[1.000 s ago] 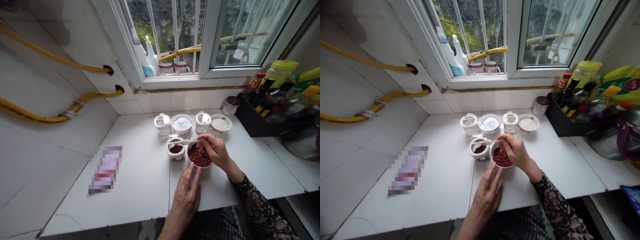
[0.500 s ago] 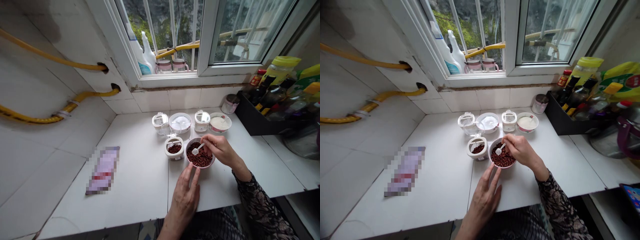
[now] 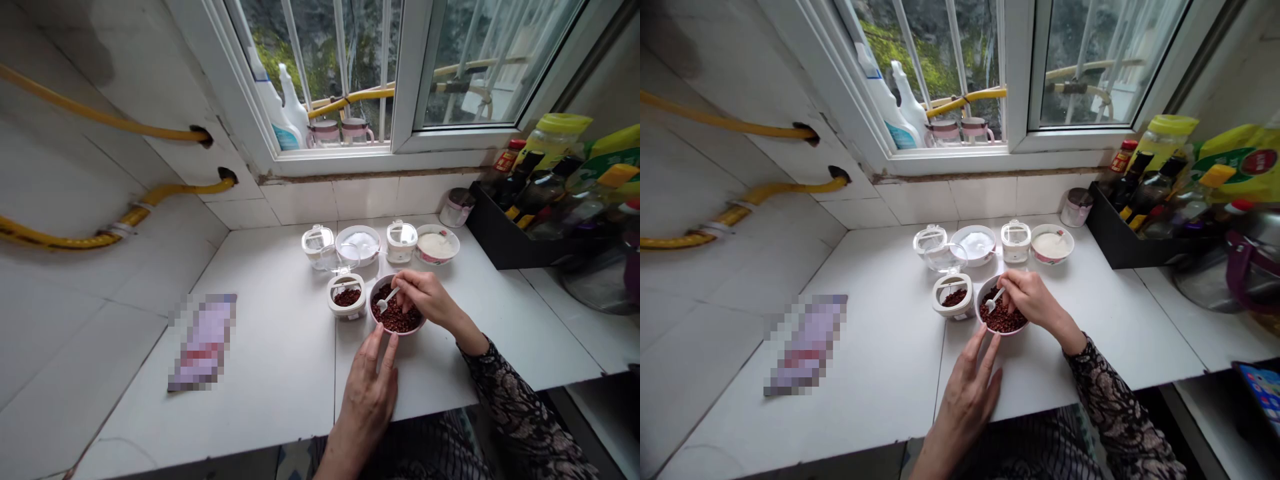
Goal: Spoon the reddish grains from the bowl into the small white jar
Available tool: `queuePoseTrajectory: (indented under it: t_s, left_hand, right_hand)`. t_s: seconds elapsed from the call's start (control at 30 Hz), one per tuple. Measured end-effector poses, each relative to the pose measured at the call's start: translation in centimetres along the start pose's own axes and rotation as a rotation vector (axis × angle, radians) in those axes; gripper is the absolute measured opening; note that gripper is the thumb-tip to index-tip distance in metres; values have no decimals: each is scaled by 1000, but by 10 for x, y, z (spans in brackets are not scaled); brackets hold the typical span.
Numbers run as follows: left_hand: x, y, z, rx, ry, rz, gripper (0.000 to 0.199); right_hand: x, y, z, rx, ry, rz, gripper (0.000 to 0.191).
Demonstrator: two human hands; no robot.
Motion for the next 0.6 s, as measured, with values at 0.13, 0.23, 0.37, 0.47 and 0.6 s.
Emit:
queuePoseTrajectory:
  t_s: [0.13,0.23,0.37,0.47,0.6]
  left_hand:
    - [0,-1,0,8,3,0,62]
    - [1,-1,0,12,8,3,63]
    - [1,0,-1,15,8,13,64]
    - [1,0,-1,30,17,14,64]
    - [1,-1,-2,24,11,13,65]
  right_hand:
    - [1,12,1,-76,-84,145,26]
    - [0,20,2,-97,-111,233,31]
    - [-3,24,4,-102,-131,330,35]
    - [-6,26,5,-117,-140,373,34]
    - [-6,27,6,-133,-149,410,34]
Point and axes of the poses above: each hand's wrist, its own z-axis towards the middle knuckle, its own y-axis out of the back of the hand, x = y × z, the point moved 2 cm from there along z, towards the middle knuckle, and after that the axes turned 5 degrees about x, right-handed, at the moved point
